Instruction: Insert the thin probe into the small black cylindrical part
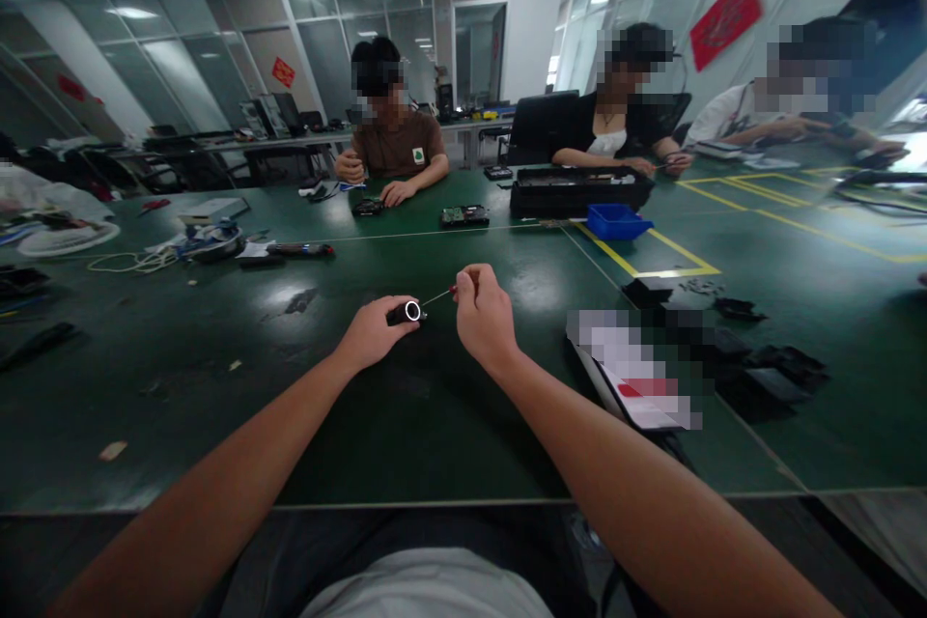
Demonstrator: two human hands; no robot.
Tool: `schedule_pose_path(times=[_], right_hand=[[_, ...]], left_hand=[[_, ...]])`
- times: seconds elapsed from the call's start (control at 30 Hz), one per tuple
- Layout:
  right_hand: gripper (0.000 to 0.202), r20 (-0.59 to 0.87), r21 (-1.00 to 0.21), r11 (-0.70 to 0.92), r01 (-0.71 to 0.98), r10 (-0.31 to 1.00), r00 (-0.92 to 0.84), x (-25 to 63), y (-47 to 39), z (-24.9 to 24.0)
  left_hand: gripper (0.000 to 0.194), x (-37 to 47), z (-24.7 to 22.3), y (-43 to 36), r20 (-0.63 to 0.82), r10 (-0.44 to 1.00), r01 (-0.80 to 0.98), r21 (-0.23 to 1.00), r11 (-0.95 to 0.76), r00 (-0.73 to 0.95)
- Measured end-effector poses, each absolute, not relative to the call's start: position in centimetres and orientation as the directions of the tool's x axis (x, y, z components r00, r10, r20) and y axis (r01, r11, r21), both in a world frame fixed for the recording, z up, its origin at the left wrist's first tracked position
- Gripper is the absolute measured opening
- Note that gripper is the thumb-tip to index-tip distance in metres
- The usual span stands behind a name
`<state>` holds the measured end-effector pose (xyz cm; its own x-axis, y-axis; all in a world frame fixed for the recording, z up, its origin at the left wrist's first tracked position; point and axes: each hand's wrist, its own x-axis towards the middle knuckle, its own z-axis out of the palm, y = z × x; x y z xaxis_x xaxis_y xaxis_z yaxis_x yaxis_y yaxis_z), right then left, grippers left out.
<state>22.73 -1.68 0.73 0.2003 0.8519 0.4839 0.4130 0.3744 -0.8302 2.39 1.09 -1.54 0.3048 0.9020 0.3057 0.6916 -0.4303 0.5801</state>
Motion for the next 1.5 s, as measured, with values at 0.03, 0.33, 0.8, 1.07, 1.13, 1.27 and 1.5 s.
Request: schedule_pose_path(times=[0.03, 0.33, 0.8, 1.07, 1.13, 1.27, 1.5], right_hand=[[0.023, 0.483, -0.835, 0.378, 0.400, 0.851, 0.206, 22.7, -1.6, 0.7], [0.024, 0.507, -0.835, 0.410, 0.367, 0.832, 0.225, 22.9, -1.9, 0.8], [0.023, 0.524, -0.830, 0.426, 0.359, 0.816, 0.245, 23.0, -1.6, 0.6], [0.023, 0.512, -0.836, 0.415, 0.358, 0.825, 0.238, 23.1, -1.5, 0.6], [0.022, 0.512, -0.836, 0.416, 0.358, 0.828, 0.231, 23.1, -1.5, 0.6], [0.022, 0.515, -0.834, 0.425, 0.353, 0.829, 0.218, 23.0, -1.5, 0.7], [0.023, 0.508, -0.835, 0.422, 0.354, 0.839, 0.198, 23.1, -1.6, 0.7]], left_hand=[[0.036, 2.4, -1.5, 1.1, 0.317, 0.903, 0.682, 0.593, -0.428, 0.291], [0.041, 2.3, -1.4, 1.4, 0.338, 0.917, 0.662, 0.640, -0.389, 0.213], [0.029, 4.2, -0.4, 2.5, 0.066, 0.940, 0.872, 0.357, -0.334, 0.333], [0.023, 5.7, -0.6, 3.9, -0.014, 0.950, 0.908, 0.302, -0.292, 0.310], [0.022, 5.6, -0.6, 4.1, -0.014, 0.951, 0.898, 0.332, -0.288, 0.310], [0.024, 4.7, -0.3, 4.3, 0.006, 0.945, 0.870, 0.389, -0.302, 0.326], [0.023, 1.7, 0.5, 4.9, 0.001, 0.965, 0.810, 0.543, -0.220, 0.261]])
